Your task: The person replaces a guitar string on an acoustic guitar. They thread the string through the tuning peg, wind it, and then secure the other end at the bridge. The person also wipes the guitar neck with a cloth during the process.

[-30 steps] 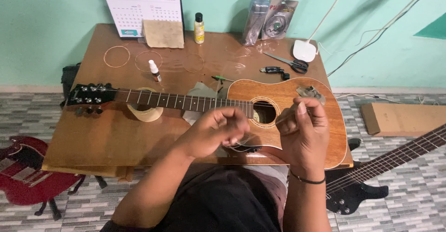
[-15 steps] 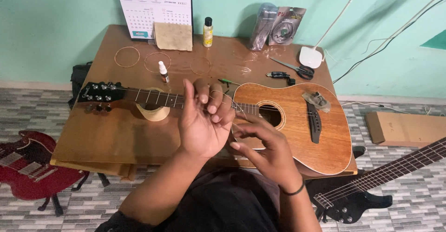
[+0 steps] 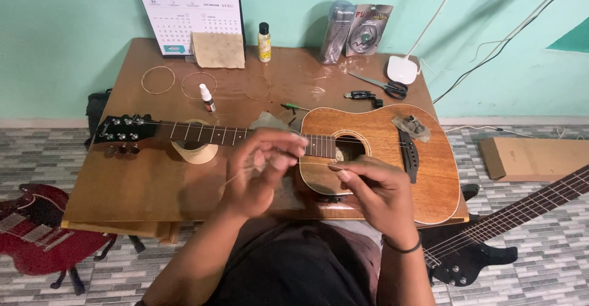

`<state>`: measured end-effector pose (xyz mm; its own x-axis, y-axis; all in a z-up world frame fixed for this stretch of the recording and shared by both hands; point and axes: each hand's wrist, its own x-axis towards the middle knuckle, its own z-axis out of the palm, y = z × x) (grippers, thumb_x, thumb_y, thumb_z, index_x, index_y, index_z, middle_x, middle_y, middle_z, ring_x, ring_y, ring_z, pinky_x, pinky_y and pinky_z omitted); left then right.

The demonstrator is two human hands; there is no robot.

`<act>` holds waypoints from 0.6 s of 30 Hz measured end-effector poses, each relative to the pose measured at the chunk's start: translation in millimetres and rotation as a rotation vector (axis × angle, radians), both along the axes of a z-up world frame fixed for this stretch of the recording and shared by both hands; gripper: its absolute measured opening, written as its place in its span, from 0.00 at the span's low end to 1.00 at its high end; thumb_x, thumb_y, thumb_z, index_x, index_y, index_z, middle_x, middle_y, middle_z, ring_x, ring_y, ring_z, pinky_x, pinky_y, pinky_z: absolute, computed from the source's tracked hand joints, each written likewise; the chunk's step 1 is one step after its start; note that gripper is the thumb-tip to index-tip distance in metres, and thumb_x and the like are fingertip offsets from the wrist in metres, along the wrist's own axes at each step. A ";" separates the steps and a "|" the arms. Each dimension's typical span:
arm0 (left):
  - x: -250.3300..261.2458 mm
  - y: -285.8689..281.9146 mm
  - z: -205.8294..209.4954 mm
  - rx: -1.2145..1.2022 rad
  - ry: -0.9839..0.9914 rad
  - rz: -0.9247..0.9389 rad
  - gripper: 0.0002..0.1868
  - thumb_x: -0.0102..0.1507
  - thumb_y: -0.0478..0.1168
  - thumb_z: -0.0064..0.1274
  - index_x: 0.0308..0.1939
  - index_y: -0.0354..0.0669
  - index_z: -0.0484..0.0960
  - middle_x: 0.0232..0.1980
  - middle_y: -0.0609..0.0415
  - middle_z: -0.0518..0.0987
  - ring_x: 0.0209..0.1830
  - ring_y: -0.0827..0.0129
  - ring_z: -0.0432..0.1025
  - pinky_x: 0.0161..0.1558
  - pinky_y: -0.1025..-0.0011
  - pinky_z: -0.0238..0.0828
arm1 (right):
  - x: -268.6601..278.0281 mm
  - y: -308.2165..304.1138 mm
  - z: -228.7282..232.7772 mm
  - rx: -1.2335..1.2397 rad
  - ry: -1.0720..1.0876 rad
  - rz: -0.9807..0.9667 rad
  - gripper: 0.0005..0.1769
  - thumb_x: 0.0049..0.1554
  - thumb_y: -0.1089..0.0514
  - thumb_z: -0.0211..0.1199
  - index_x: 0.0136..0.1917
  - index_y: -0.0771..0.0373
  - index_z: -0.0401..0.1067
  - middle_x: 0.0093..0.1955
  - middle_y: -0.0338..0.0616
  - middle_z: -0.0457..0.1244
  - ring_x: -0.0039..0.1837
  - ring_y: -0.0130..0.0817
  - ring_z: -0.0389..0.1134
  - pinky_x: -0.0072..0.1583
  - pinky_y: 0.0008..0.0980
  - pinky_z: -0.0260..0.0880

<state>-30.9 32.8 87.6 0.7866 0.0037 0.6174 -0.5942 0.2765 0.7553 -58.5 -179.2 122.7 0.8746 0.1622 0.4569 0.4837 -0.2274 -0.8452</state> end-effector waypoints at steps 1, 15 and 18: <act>-4.3 6.1 1.7 0.001 0.001 0.001 0.23 0.65 0.51 0.53 0.49 0.30 0.79 0.43 0.36 0.84 0.40 0.58 0.82 0.39 0.67 0.85 | -1.6 -1.9 2.0 0.001 0.001 0.001 0.04 0.55 0.65 0.69 0.44 0.65 0.83 0.27 0.49 0.67 0.31 0.36 0.66 0.38 0.34 0.70; -49.6 45.4 74.7 0.328 -0.067 -0.268 0.12 0.59 0.39 0.67 0.45 0.43 0.83 0.34 0.57 0.84 0.27 0.78 0.76 0.30 0.81 0.75 | -4.1 -10.6 1.1 -0.123 0.343 0.013 0.10 0.57 0.58 0.67 0.48 0.65 0.84 0.38 0.39 0.73 0.35 0.19 0.65 0.36 0.20 0.68; -30.1 25.4 68.1 0.767 -0.210 0.115 0.21 0.65 0.47 0.60 0.60 0.48 0.80 0.57 0.48 0.82 0.62 0.57 0.76 0.63 0.61 0.72 | -5.2 -6.4 7.3 -0.191 0.375 0.036 0.10 0.58 0.56 0.66 0.45 0.63 0.84 0.36 0.38 0.72 0.34 0.21 0.67 0.36 0.21 0.70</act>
